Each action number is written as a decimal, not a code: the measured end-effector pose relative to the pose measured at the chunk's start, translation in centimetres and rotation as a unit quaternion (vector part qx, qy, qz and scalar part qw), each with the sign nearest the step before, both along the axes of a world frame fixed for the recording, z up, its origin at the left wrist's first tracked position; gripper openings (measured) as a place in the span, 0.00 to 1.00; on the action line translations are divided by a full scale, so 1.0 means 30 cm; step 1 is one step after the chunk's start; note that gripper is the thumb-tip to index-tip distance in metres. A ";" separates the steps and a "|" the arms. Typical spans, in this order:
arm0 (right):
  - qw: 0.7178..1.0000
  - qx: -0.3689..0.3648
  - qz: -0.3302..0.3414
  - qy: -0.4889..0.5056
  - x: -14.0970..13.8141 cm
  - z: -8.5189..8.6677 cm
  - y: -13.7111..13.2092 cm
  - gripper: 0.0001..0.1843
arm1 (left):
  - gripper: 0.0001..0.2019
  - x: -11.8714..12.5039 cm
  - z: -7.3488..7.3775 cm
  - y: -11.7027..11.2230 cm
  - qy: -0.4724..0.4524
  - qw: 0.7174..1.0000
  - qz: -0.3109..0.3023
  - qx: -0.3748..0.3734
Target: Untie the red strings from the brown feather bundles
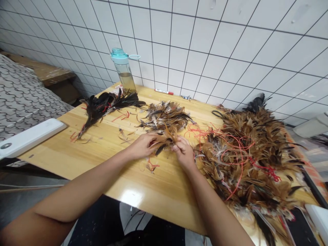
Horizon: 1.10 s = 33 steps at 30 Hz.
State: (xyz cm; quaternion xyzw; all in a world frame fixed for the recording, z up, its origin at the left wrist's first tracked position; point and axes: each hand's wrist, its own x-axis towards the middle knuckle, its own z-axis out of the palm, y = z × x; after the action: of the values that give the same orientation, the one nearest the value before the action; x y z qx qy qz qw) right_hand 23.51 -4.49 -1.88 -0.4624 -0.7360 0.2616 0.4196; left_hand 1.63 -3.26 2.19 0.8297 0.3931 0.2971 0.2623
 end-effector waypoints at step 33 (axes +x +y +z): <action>0.994 0.017 0.009 -0.110 -0.044 0.003 -0.041 0.13 | 0.12 0.008 -0.035 -0.002 -0.056 0.986 -0.147 0.050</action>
State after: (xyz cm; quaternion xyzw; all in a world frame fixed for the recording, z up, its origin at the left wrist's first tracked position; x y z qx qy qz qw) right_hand 22.19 -5.72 -1.80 -0.4743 -0.7865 0.2004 0.3411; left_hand 1.87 -3.31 1.14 0.8727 0.2356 0.3206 0.2830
